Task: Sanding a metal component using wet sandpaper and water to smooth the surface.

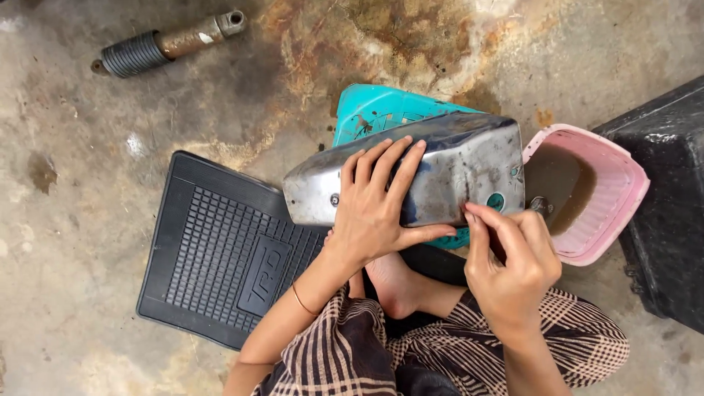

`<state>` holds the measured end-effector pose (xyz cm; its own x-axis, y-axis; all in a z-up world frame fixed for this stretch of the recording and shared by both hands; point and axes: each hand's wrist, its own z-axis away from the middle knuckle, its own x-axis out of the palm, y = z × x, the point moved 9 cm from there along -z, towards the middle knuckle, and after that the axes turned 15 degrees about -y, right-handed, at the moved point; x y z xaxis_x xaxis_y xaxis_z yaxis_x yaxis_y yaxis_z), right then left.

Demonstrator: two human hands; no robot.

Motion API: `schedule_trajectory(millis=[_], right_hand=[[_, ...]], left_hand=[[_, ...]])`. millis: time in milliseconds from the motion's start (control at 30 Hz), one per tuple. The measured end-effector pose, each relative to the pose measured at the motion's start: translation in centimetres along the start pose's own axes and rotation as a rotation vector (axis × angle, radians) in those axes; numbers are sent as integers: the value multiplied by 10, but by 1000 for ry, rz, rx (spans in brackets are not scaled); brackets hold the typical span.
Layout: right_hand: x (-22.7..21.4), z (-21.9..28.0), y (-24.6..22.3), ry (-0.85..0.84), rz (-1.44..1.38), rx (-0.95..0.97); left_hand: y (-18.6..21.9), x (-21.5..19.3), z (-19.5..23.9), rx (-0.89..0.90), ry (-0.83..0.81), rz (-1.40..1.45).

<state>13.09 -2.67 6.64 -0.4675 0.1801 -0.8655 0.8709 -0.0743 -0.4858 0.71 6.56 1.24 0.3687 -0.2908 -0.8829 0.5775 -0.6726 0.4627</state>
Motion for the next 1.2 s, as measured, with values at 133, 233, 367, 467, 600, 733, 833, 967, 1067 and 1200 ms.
schedule_trajectory(millis=[133, 233, 367, 467, 600, 733, 833, 967, 1067, 1200], right_hand=[[-2, 3, 0, -54, -17, 15], [-4, 1, -1, -9, -23, 3], [-3, 4, 0, -17, -21, 1], [1, 0, 1, -19, -20, 11], [-5, 8, 0, -43, -25, 2], [-2, 0, -1, -35, -25, 0], [-2, 5, -1, 7, 2, 1], [-5, -1, -3, -39, 12, -1], [-1, -1, -2, -42, -8, 4], [-4, 6, 4, -105, -41, 15]], left_hand=[[2, 0, 1, 18, -4, -18], [4, 3, 3, 3, -28, -25], [0, -1, -2, -13, -19, -6], [-1, 1, 0, -24, -29, 0], [0, -2, 1, -26, 5, 22], [0, 1, 2, -19, -6, 15], [-1, 1, 3, -27, -13, 26], [-2, -3, -2, -26, 10, 36], [-1, -1, 2, -37, -18, 44], [-1, -3, 0, -44, -2, 57]])
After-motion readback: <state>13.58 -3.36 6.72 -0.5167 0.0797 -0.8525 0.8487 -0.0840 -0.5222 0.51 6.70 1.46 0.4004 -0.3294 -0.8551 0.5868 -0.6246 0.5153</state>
